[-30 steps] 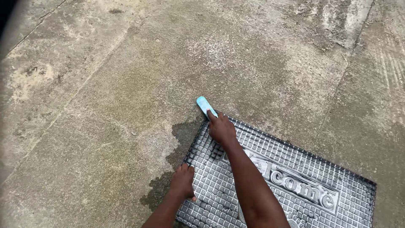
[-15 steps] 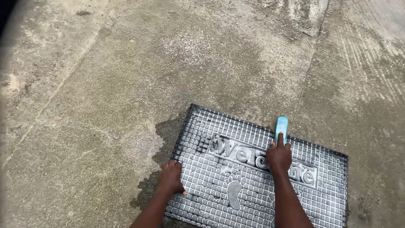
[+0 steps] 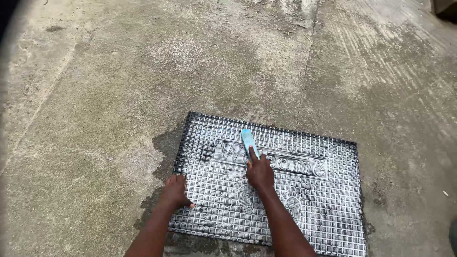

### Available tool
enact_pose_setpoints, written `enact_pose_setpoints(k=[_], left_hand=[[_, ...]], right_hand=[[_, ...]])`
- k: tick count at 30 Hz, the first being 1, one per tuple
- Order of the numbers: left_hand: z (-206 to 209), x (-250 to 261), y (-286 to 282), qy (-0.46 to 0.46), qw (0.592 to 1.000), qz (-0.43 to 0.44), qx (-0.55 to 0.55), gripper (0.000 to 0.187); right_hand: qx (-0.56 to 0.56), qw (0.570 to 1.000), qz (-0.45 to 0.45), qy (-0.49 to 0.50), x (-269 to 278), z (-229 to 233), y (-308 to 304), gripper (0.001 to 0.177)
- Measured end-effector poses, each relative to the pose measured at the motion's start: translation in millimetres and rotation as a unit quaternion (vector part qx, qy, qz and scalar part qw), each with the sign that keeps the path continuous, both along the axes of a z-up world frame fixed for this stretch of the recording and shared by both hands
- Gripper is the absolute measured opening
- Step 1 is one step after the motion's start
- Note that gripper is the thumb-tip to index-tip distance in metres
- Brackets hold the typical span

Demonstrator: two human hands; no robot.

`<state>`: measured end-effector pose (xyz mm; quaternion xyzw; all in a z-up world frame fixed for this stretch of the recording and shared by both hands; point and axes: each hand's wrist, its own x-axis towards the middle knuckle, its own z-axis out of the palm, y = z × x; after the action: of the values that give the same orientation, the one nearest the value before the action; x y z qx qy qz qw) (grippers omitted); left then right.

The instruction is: Scrubbing a rubber door mat with a brush and soapy water.

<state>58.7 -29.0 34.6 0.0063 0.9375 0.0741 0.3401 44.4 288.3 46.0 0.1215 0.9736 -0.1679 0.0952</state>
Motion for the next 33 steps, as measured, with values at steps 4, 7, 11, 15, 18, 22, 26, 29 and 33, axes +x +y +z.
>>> enact_pose_setpoints(k=[4, 7, 11, 15, 18, 22, 26, 29, 33], left_hand=[[8, 16, -9, 0.078, 0.993, -0.023, 0.082, 0.094], [19, 3, 17, 0.025, 0.998, -0.037, 0.05, 0.097], [21, -33, 110, 0.086, 0.989, -0.121, 0.012, 0.108], [38, -46, 200, 0.047, 0.99, -0.132, -0.022, 0.122], [23, -42, 199, 0.096, 0.986, -0.124, -0.064, 0.108], [-34, -48, 171, 0.172, 0.972, -0.154, -0.041, 0.111], [-85, -47, 170, 0.502, 0.843, -0.191, 0.037, 0.106], [-79, -54, 172, 0.494, 0.85, -0.182, 0.041, 0.106], [-82, -46, 165, 0.46, 0.865, -0.194, 0.048, 0.105]], right_hand=[[0.028, 0.993, -0.118, 0.0, 43, -11, 114, 0.065], [0.075, 0.985, -0.144, 0.049, 48, -33, 134, 0.061], [0.024, 0.99, -0.126, 0.064, 25, -49, 62, 0.057], [0.016, 0.998, -0.025, 0.058, 18, -18, 36, 0.055], [0.005, 0.999, -0.047, 0.003, 44, 8, 106, 0.058], [0.049, 0.983, -0.175, -0.02, 59, -9, 210, 0.059], [0.05, 0.973, -0.226, 0.018, 54, -26, 187, 0.06], [0.022, 0.986, -0.161, 0.024, 20, -23, 117, 0.06], [-0.034, 0.999, -0.003, 0.009, 14, -6, 77, 0.06]])
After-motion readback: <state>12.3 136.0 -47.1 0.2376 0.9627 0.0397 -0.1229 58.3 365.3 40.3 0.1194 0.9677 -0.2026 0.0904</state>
